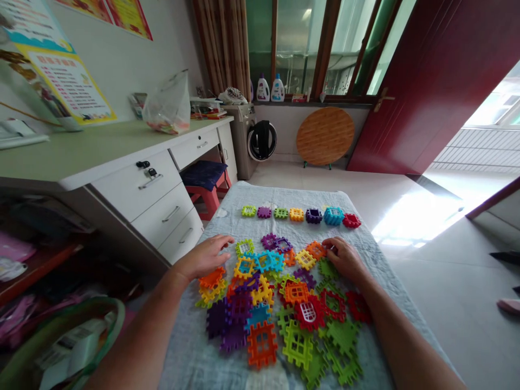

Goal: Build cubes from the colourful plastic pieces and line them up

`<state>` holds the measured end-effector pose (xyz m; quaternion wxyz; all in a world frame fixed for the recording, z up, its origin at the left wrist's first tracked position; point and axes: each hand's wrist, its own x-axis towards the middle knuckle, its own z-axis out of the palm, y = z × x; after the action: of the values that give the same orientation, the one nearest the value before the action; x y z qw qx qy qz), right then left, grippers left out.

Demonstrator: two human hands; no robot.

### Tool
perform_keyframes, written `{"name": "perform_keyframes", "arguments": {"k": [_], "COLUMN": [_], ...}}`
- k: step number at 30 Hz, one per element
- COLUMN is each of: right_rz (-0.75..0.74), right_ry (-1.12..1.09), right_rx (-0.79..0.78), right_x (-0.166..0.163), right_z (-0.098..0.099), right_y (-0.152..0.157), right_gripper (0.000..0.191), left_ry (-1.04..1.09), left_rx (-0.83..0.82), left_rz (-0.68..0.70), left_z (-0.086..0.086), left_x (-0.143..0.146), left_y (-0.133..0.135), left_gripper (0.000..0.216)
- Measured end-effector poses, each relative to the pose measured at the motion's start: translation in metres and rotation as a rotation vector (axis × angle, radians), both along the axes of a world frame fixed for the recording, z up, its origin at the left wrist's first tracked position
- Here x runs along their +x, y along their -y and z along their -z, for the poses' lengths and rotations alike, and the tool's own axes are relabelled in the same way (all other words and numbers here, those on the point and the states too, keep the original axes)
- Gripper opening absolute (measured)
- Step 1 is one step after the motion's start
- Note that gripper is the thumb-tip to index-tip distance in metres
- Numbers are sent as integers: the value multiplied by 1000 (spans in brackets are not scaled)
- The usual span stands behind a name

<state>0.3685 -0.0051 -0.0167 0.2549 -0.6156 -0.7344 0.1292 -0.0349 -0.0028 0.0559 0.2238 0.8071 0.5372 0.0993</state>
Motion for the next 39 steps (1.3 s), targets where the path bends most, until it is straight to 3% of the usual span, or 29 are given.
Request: {"name": "perform_keyframes", "arguments": {"k": [9,14,18,25,30,34,36,39], "right_rz": [-2,-10,-2,-11,-34,-237,-407,-575], "right_ry": [0,-5,10,-1,-52,-21,0,45], "right_rx": [24,32,37,40,104,248,203,112], "right_x": [-1,-1,-3,-1,-5,-35,-56,-85], "right_z": [-2,-2,-4,0,-14,-49,-60,-60], "right_y": [2,2,3,3,6,20,29,39], "right_gripper": [27,27,27,26,25,28,32,41], "left_ry": [459,426,377,204,200,285,311,337], "left_rx": [-4,11,25,-50,-8,8,31,59], "left_rz": [-112,17,26,215,184,167,144,79], "left_z": [30,34,29,22,17,21,25,31], "left_x": [26,23,17,8,20,22,21,21], "left_y": [10,13,14,16,18,15,13,11], "left_gripper": [33,35,36,63,46,34,30,36]}}
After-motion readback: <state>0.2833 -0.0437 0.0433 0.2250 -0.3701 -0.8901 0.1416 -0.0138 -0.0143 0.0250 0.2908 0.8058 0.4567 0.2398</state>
